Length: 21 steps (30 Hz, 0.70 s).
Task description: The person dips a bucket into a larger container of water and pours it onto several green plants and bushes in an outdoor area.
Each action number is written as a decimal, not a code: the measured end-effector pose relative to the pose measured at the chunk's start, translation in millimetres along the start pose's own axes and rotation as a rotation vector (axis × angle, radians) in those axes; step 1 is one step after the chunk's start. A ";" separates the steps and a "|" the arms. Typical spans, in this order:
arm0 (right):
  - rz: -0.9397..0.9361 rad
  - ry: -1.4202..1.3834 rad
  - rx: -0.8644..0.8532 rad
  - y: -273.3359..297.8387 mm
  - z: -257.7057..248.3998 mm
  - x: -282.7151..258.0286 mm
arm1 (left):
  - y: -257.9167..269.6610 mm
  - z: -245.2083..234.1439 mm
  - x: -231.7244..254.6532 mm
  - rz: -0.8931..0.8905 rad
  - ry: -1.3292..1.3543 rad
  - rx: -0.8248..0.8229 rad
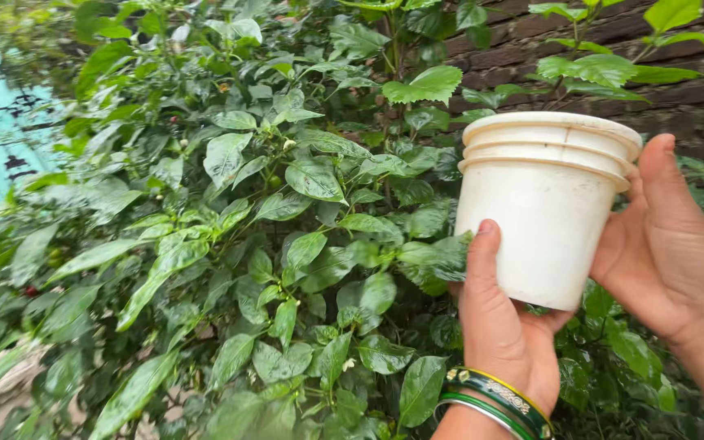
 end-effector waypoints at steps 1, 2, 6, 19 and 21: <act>-0.010 0.012 0.009 1.0 7.5 2.8 | 0.2 -2.8 7.7 0.015 -0.013 0.003; -0.015 0.025 0.018 2.2 15.6 6.8 | 0.1 -5.5 14.5 0.029 -0.024 0.008; 0.011 0.059 0.137 -0.1 35.3 25.5 | -10.4 -18.3 32.3 0.016 -0.047 0.030; -0.003 -0.027 0.235 -68.2 -27.4 73.8 | -95.8 -23.7 -7.7 -0.071 -0.174 0.027; -0.017 -0.034 0.232 -85.0 -49.5 73.7 | -114.9 -15.8 -23.5 -0.080 -0.200 0.025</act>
Point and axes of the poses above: each hand's wrist, its own y-axis away from the middle knuckle, its own z-axis out of the palm, x = y × z, the point moved 3 cm from there along -y, towards the middle knuckle, and after that the axes turned 7 degrees about x, right-handed, at the moved point
